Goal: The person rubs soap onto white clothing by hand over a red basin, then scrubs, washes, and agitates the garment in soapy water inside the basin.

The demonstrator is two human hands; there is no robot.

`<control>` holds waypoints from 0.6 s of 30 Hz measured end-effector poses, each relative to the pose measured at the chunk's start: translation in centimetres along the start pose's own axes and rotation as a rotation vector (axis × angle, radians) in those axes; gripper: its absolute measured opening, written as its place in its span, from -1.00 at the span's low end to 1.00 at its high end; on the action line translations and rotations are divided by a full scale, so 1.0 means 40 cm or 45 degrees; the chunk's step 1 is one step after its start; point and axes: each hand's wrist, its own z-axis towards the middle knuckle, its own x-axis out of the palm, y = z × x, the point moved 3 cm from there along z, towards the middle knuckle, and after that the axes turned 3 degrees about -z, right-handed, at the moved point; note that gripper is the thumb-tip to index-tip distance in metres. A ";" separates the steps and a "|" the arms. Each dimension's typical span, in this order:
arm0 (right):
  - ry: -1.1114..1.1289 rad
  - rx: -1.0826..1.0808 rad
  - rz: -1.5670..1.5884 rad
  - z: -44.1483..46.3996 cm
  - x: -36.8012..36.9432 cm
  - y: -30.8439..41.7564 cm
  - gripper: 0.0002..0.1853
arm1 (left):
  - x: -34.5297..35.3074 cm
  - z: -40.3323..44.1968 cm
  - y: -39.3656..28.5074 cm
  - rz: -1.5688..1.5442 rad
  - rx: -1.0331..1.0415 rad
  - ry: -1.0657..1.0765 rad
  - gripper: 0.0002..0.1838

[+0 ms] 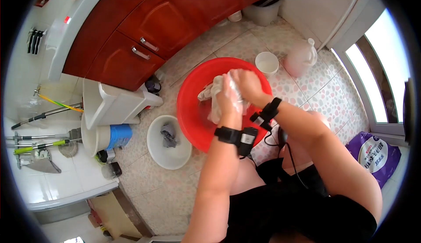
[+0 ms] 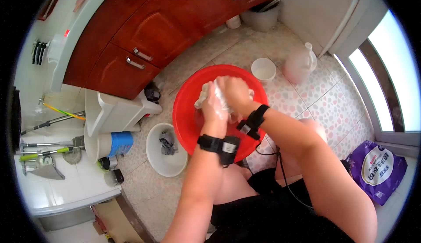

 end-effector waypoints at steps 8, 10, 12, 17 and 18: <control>0.258 0.328 0.454 0.022 -0.015 -0.016 -0.73 | -0.004 -0.012 0.016 0.022 -0.149 0.025 -0.83; 0.068 0.094 0.266 0.005 0.003 -0.010 -0.72 | -0.004 -0.014 -0.003 0.145 -0.199 -0.006 -0.78; 0.219 -0.393 -0.103 -0.048 0.017 0.039 -0.75 | -0.095 0.043 -0.014 0.310 -0.250 -0.202 -0.57; 0.233 -0.009 0.121 0.005 0.029 -0.024 -0.66 | -0.028 -0.003 0.007 0.106 -0.115 -0.176 -0.63; 0.254 0.240 0.254 0.021 0.001 -0.028 -0.74 | -0.014 -0.006 0.011 0.103 -0.162 -0.131 -0.64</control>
